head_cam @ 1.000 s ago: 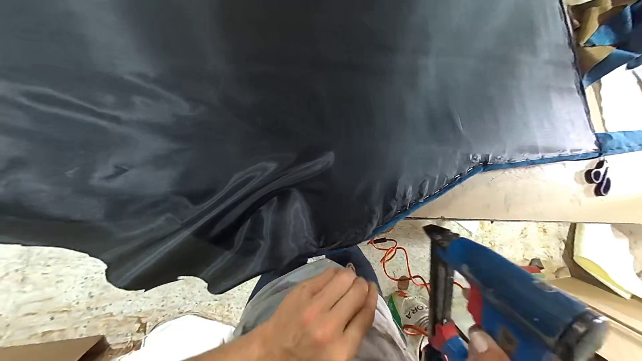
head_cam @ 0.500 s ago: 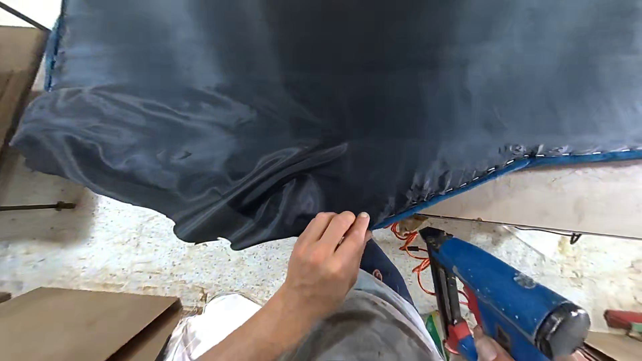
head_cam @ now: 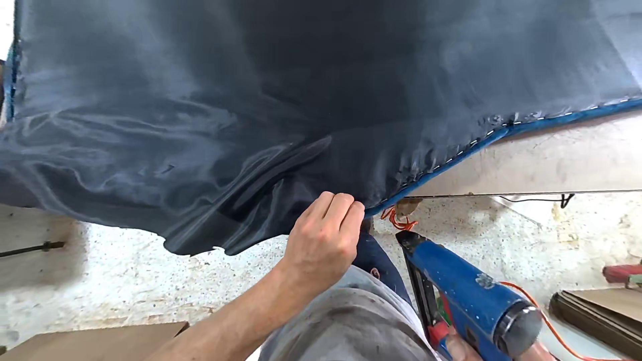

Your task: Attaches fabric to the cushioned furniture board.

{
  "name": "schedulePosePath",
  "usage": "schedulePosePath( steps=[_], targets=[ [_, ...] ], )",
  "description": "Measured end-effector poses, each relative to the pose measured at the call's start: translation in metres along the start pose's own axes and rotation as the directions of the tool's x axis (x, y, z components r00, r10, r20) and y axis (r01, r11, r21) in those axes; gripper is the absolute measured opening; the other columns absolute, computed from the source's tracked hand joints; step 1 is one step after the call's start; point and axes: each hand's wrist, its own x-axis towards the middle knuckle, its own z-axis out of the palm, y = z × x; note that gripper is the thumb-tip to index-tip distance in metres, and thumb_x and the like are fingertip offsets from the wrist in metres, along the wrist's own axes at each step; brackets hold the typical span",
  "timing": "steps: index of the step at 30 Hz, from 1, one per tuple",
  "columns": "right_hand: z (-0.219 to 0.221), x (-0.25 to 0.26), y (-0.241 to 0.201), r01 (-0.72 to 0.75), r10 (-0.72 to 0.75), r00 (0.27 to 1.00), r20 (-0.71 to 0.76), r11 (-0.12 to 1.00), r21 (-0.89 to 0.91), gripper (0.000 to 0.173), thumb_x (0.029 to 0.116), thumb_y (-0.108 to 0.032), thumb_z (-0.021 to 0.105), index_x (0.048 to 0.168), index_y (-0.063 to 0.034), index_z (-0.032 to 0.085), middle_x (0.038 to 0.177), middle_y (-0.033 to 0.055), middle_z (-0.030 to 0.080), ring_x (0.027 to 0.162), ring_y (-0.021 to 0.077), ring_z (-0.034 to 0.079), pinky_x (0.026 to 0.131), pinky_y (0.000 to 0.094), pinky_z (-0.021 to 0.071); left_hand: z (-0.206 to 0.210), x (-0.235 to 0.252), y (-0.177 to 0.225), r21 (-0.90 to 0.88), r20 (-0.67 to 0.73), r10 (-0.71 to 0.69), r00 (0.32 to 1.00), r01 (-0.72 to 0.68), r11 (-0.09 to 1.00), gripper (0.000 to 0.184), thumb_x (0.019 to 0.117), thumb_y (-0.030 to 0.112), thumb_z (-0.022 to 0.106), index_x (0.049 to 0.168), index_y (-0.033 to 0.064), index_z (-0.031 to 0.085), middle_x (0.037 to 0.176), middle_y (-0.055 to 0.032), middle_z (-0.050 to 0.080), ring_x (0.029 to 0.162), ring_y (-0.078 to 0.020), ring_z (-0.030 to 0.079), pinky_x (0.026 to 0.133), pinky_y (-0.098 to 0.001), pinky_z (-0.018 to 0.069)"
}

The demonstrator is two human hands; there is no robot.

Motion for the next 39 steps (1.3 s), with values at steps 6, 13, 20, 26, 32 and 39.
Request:
schedulePosePath(
  steps=[6,13,20,26,32,39],
  targets=[
    [0.006,0.001,-0.019,0.026,-0.027,0.999,-0.018,0.998,-0.051,0.032,0.0967,-0.032,0.072,0.104,-0.0014,0.067,0.083,0.0094,0.074,0.072,0.0161,0.073,0.066,0.0399,0.0627,-0.002,-0.001,0.000,0.002,0.012,0.091,0.996,-0.091,0.996,0.014,0.0940,0.004,0.061,0.096,0.0039,0.075,0.094,-0.0087,0.069,0.085,-0.0218,0.065,0.071,-0.0296,0.0548],
    [0.014,0.010,-0.028,0.014,-0.019,0.999,-0.030,0.989,-0.150,0.037,0.0953,-0.038,0.070,0.103,-0.0018,0.066,0.082,0.0097,0.071,0.070,0.0210,0.071,0.062,0.0450,0.0608,-0.005,-0.008,0.003,-0.002,0.095,0.069,0.993,-0.069,0.998,0.021,0.0923,0.006,0.061,0.108,0.0036,0.074,0.101,-0.0094,0.068,0.092,-0.0239,0.065,0.074,-0.0321,0.0560],
    [0.016,0.021,-0.056,-0.041,0.034,0.999,-0.032,0.968,-0.248,0.039,0.0959,-0.040,0.069,0.100,-0.0006,0.067,0.078,0.0096,0.072,0.068,0.0175,0.071,0.063,0.0415,0.0612,0.001,-0.036,0.008,0.114,0.076,0.097,0.992,-0.106,0.988,0.030,0.0999,0.010,0.052,0.122,0.0065,0.073,0.116,-0.0054,0.074,0.099,-0.0204,0.066,0.081,-0.0361,0.0487],
    [0.027,0.028,-0.072,-0.052,0.039,0.998,-0.042,0.931,-0.360,0.049,0.0969,-0.048,0.065,0.100,0.0012,0.067,0.079,0.0105,0.072,0.069,0.0145,0.071,0.065,0.0353,0.0596,0.004,-0.038,0.008,0.083,0.049,0.095,0.994,-0.098,0.992,0.028,0.1007,0.007,0.049,0.114,0.0066,0.073,0.113,-0.0043,0.073,0.096,-0.0188,0.064,0.083,-0.0364,0.0462],
    [0.028,0.018,-0.072,-0.146,0.150,0.989,-0.010,0.940,-0.309,0.038,0.0995,-0.040,0.064,0.099,-0.0021,0.065,0.078,0.0098,0.071,0.069,0.0233,0.072,0.062,0.0486,0.0604,0.000,-0.047,0.004,0.076,0.074,0.101,0.992,-0.106,0.991,0.034,0.1002,0.014,0.050,0.128,0.0080,0.070,0.120,-0.0021,0.072,0.102,-0.0190,0.063,0.085,-0.0357,0.0448],
    [0.044,0.009,-0.084,-0.136,0.124,0.990,-0.068,0.965,-0.224,0.033,0.0980,-0.035,0.066,0.100,-0.0018,0.065,0.079,0.0112,0.070,0.070,0.0249,0.072,0.063,0.0479,0.0607,0.001,-0.061,-0.003,0.082,0.078,0.146,0.986,-0.153,0.985,0.037,0.1027,0.023,0.048,0.133,0.0130,0.068,0.134,0.0002,0.068,0.110,-0.0193,0.060,0.090,-0.0376,0.0406]
  ],
)
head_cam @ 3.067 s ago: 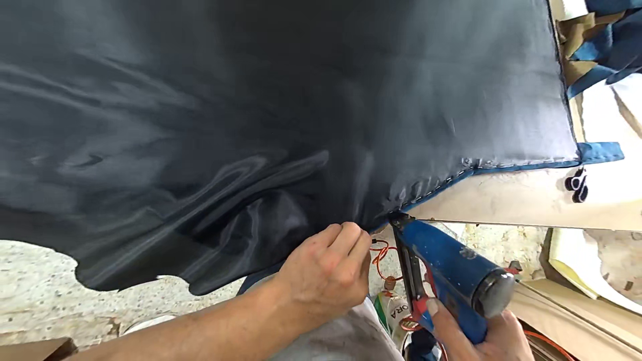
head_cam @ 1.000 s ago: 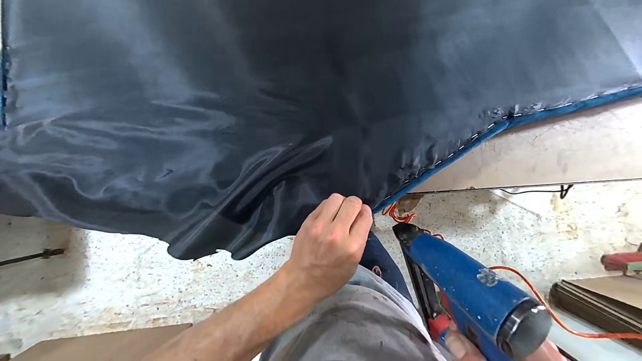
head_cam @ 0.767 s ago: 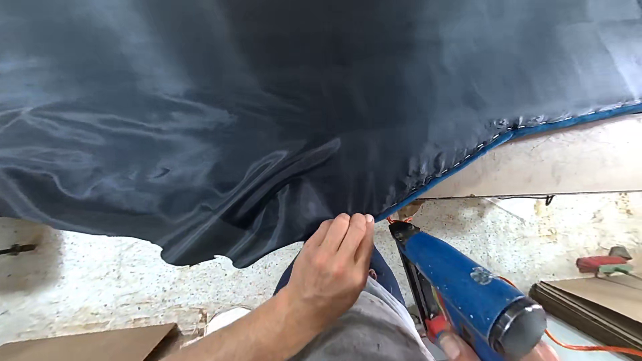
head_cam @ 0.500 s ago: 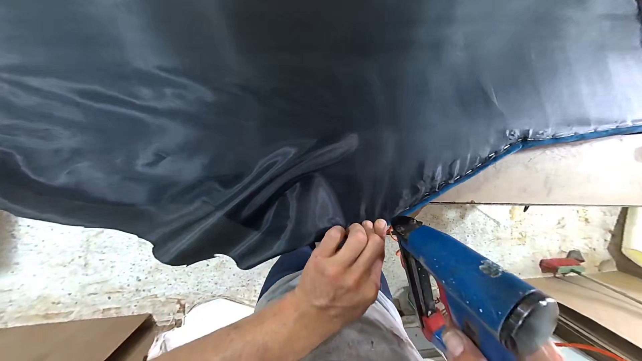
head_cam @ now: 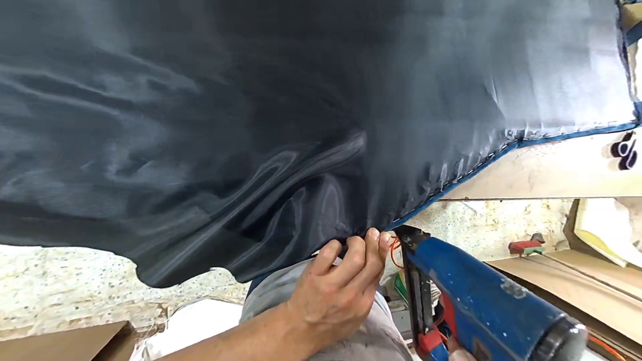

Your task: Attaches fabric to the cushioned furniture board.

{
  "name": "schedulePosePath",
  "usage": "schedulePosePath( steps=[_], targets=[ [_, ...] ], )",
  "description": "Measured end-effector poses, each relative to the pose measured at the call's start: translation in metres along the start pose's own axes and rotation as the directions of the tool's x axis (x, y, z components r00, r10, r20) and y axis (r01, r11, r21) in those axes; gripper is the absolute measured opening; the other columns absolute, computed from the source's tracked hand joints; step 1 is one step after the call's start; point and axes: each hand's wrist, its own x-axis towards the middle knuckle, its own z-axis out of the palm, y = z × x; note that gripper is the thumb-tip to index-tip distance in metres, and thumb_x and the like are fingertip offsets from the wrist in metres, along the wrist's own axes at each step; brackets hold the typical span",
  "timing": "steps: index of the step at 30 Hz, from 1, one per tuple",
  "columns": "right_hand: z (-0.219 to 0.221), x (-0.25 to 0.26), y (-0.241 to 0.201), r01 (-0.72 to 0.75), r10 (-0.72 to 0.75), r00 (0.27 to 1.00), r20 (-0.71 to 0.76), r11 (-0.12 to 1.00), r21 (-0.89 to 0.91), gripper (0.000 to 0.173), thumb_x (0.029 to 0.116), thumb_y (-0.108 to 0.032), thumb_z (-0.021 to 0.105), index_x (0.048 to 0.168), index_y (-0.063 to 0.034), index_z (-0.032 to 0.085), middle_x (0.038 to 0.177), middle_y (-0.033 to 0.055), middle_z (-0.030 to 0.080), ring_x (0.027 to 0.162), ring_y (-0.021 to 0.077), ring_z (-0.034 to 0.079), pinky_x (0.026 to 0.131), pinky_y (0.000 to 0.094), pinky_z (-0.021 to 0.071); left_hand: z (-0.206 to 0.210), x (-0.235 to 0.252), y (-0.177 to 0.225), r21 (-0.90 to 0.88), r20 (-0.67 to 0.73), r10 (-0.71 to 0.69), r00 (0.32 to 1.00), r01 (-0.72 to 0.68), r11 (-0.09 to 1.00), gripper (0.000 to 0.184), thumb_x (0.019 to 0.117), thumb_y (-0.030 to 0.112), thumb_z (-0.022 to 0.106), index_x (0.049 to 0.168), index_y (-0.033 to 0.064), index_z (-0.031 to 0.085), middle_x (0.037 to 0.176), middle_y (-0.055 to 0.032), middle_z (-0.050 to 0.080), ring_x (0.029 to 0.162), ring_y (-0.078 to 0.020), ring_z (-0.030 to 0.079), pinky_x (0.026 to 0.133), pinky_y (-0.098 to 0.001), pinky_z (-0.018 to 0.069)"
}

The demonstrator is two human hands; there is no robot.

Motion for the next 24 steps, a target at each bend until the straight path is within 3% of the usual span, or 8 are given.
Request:
schedulePosePath(
  steps=[8,13,16,19,21,24],
  targets=[
    [0.011,0.003,-0.009,0.004,-0.004,1.000,0.014,1.000,-0.004,0.033,0.0981,-0.034,0.066,0.104,-0.0017,0.064,0.080,0.0110,0.070,0.070,0.0247,0.072,0.062,0.0479,0.0608,0.002,-0.010,-0.008,-0.075,-0.040,0.009,0.999,-0.012,0.997,0.028,0.1023,0.025,0.050,0.112,0.0131,0.074,0.134,0.0009,0.068,0.111,-0.0175,0.060,0.094,-0.0360,0.0391],
    [0.016,0.004,-0.011,-0.008,0.009,1.000,0.016,0.999,-0.035,0.035,0.0977,-0.036,0.065,0.101,-0.0010,0.064,0.077,0.0105,0.070,0.068,0.0239,0.071,0.060,0.0471,0.0601,0.004,-0.012,-0.011,-0.144,-0.072,-0.003,0.997,-0.007,0.990,0.026,0.1020,0.025,0.052,0.107,0.0122,0.074,0.133,0.0006,0.069,0.114,-0.0175,0.060,0.095,-0.0350,0.0399],
    [0.014,0.003,-0.011,-0.044,0.048,0.998,0.039,0.994,-0.105,0.036,0.0964,-0.038,0.066,0.099,-0.0028,0.065,0.076,0.0084,0.070,0.067,0.0225,0.071,0.060,0.0471,0.0600,0.003,-0.022,-0.014,-0.261,-0.089,-0.002,0.996,-0.021,0.965,0.021,0.1005,0.021,0.054,0.099,0.0132,0.073,0.130,0.0004,0.071,0.124,-0.0192,0.060,0.102,-0.0357,0.0432],
    [0.011,-0.009,-0.009,-0.049,0.046,0.999,-0.027,0.992,-0.119,0.038,0.0971,-0.039,0.064,0.103,-0.0008,0.064,0.081,0.0108,0.071,0.072,0.0238,0.072,0.064,0.0487,0.0612,-0.004,-0.051,-0.021,-0.503,-0.095,0.012,0.995,-0.059,0.863,0.019,0.1016,0.023,0.057,0.106,0.0131,0.072,0.127,-0.0036,0.072,0.131,-0.0231,0.060,0.110,-0.0395,0.0477],
    [0.010,-0.014,-0.005,-0.014,0.010,0.996,-0.090,0.999,-0.049,0.040,0.0986,-0.035,0.064,0.106,0.0038,0.063,0.083,0.0146,0.070,0.072,0.0261,0.071,0.066,0.0497,0.0605,-0.012,-0.065,-0.029,-0.538,-0.127,-0.012,0.992,-0.058,0.841,0.019,0.1008,0.023,0.060,0.112,0.0132,0.072,0.127,-0.0033,0.071,0.126,-0.0214,0.062,0.106,-0.0375,0.0496],
    [0.006,-0.018,0.001,0.007,-0.006,0.997,-0.079,1.000,0.016,0.036,0.0993,-0.033,0.064,0.106,0.0030,0.064,0.082,0.0142,0.070,0.071,0.0262,0.071,0.066,0.0495,0.0610,-0.022,-0.074,-0.038,-0.504,-0.179,-0.063,0.982,-0.037,0.863,0.020,0.0981,0.026,0.062,0.111,0.0152,0.074,0.122,-0.0008,0.073,0.114,-0.0177,0.064,0.097,-0.0341,0.0487]
  ],
)
